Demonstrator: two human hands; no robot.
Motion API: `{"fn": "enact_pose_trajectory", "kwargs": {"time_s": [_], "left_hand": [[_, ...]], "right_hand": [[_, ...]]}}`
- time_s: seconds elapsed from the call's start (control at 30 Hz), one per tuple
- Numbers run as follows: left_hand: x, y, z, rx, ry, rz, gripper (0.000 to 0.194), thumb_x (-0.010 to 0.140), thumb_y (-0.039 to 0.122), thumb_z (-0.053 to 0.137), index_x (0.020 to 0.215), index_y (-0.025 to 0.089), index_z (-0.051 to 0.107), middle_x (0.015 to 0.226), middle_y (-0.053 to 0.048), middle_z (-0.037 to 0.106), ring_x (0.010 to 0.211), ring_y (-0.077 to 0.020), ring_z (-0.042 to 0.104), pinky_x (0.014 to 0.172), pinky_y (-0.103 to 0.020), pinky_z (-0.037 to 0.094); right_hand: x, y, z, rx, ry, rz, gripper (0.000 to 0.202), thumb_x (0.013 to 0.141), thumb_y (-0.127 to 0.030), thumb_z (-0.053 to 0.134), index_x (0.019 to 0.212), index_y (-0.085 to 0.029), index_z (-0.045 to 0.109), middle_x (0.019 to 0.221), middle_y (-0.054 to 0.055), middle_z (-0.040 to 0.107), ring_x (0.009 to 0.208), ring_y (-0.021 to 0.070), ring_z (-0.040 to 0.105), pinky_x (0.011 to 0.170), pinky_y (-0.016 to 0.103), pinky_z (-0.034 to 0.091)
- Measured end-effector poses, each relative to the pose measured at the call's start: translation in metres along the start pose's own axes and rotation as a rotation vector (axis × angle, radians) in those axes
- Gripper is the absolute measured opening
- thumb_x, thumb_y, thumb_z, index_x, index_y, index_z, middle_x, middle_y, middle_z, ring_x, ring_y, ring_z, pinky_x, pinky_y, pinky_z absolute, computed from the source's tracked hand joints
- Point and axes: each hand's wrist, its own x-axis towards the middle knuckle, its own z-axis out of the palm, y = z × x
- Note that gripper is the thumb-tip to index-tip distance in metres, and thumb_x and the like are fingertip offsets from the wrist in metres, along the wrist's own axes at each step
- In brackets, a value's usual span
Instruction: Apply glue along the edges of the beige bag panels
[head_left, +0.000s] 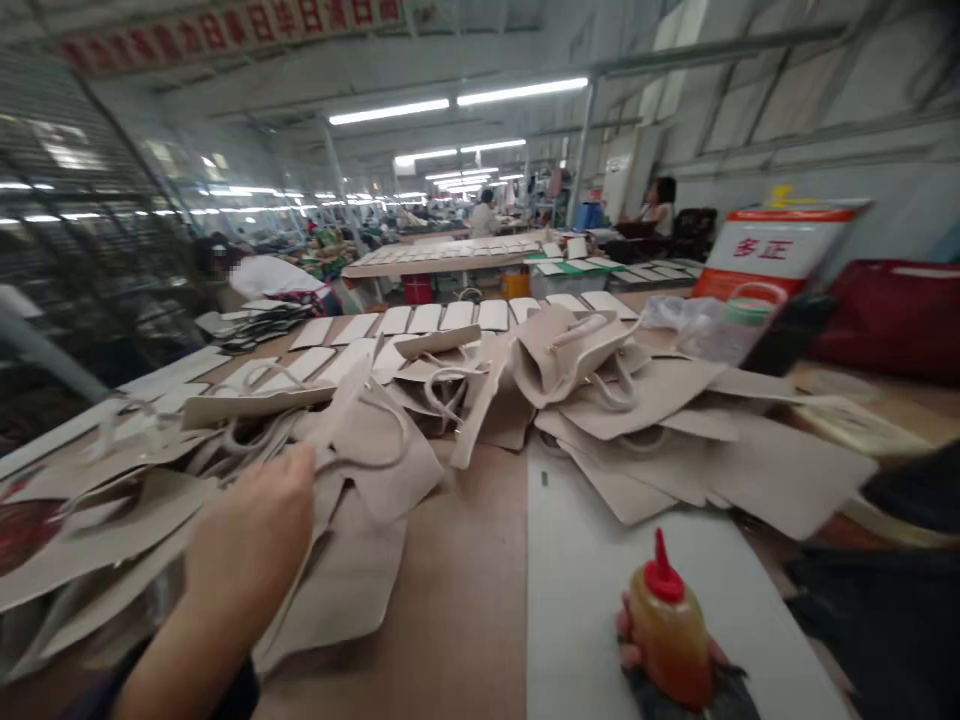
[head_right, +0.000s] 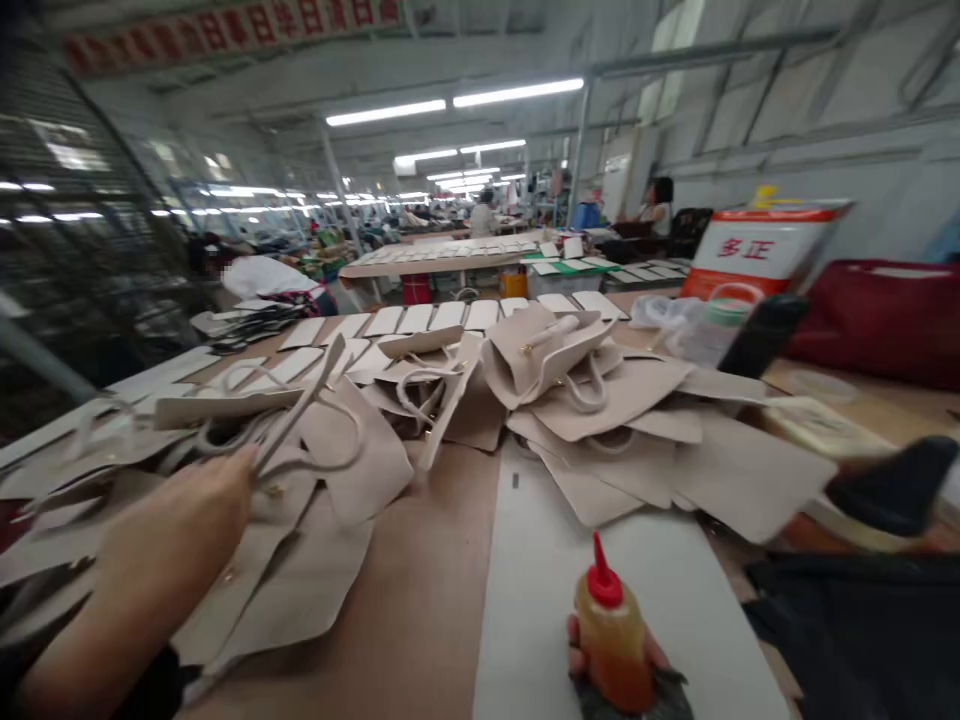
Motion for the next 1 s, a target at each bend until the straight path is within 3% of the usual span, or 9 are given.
{"fn": "enact_pose_trajectory", "kwargs": {"time_s": [0.07,0.1,0.2,0.3,0.37,0.53,0.7,0.9,1.0], "left_hand": [[-0.030,0.039,0.005,-0.105,-0.157,0.168,0.040,0.085,0.006,0.030,0.110,0.016,0.060,0.098,-0.013,0.065,0.091,-0.0287,0.063,0.068,-0.037,0.051],[-0.045,0.061,0.011,-0.199,-0.289,0.285,0.045,0.080,0.000,0.033,0.112,0.016,0.061,0.101,-0.013,0.066,0.094,-0.0262,0.064,0.072,-0.034,0.052],[-0.078,0.129,0.037,-0.421,-0.591,0.576,0.056,0.074,-0.005,0.037,0.122,0.017,0.056,0.105,-0.011,0.067,0.095,-0.0224,0.065,0.079,-0.031,0.051],[-0.090,0.180,0.058,-0.530,-0.684,0.658,0.044,0.082,0.009,0.043,0.125,0.015,0.051,0.112,-0.012,0.064,0.097,-0.0230,0.064,0.081,-0.031,0.051],[-0.087,0.198,0.066,-0.576,-0.666,0.643,0.033,0.087,0.024,0.047,0.118,0.015,0.054,0.111,-0.011,0.063,0.096,-0.0241,0.064,0.081,-0.032,0.051],[-0.071,0.206,0.085,-0.611,-0.531,0.513,0.022,0.092,0.030,0.040,0.104,0.015,0.051,0.104,-0.010,0.064,0.093,-0.0214,0.064,0.076,-0.029,0.049],[-0.060,0.205,0.097,-0.492,-0.492,0.333,0.031,0.089,0.041,0.043,0.102,0.013,0.047,0.101,-0.013,0.066,0.089,-0.0273,0.066,0.069,-0.033,0.049],[-0.052,0.206,0.090,-0.419,-0.576,0.402,0.024,0.085,0.029,0.043,0.102,0.012,0.048,0.099,-0.014,0.066,0.089,-0.0287,0.067,0.071,-0.035,0.048],[-0.057,0.201,0.085,-0.427,-0.567,0.423,0.029,0.085,0.035,0.045,0.103,0.013,0.047,0.105,-0.015,0.063,0.090,-0.0281,0.066,0.071,-0.035,0.048]], "right_hand": [[-0.004,-0.001,-0.002,0.246,-0.021,0.052,0.042,0.050,-0.049,0.078,0.082,-0.023,0.070,0.078,0.009,0.072,0.065,0.0226,0.065,0.057,0.037,0.055],[-0.007,-0.001,0.000,0.346,-0.032,0.064,0.039,0.053,-0.043,0.079,0.085,-0.022,0.070,0.083,0.009,0.073,0.072,0.0226,0.067,0.059,0.034,0.055],[-0.016,-0.003,0.005,0.466,-0.028,0.042,0.036,0.058,-0.033,0.079,0.090,-0.020,0.069,0.090,0.009,0.073,0.079,0.0224,0.067,0.058,0.029,0.054],[-0.019,-0.004,0.004,0.436,0.075,-0.039,0.036,0.060,-0.032,0.079,0.091,-0.018,0.068,0.086,0.009,0.073,0.075,0.0241,0.068,0.053,0.030,0.053],[-0.020,-0.006,-0.002,0.397,0.176,-0.092,0.034,0.062,-0.033,0.078,0.091,-0.019,0.067,0.083,0.008,0.073,0.073,0.0254,0.067,0.051,0.032,0.054],[-0.022,-0.010,-0.020,0.339,0.326,-0.245,0.026,0.061,-0.031,0.079,0.083,-0.024,0.065,0.071,-0.002,0.070,0.055,0.0180,0.062,0.044,0.029,0.053],[-0.021,-0.009,-0.028,0.279,0.349,-0.234,0.023,0.066,-0.038,0.074,0.081,-0.023,0.065,0.070,0.001,0.070,0.052,0.0193,0.061,0.042,0.030,0.052],[-0.020,-0.009,-0.035,0.141,0.321,-0.219,0.029,0.069,-0.043,0.069,0.088,-0.021,0.068,0.071,0.004,0.070,0.054,0.0219,0.062,0.047,0.034,0.054],[-0.018,-0.008,-0.041,0.066,0.285,-0.262,0.030,0.069,-0.046,0.068,0.089,-0.023,0.069,0.071,0.005,0.070,0.052,0.0233,0.061,0.045,0.037,0.053]]}}
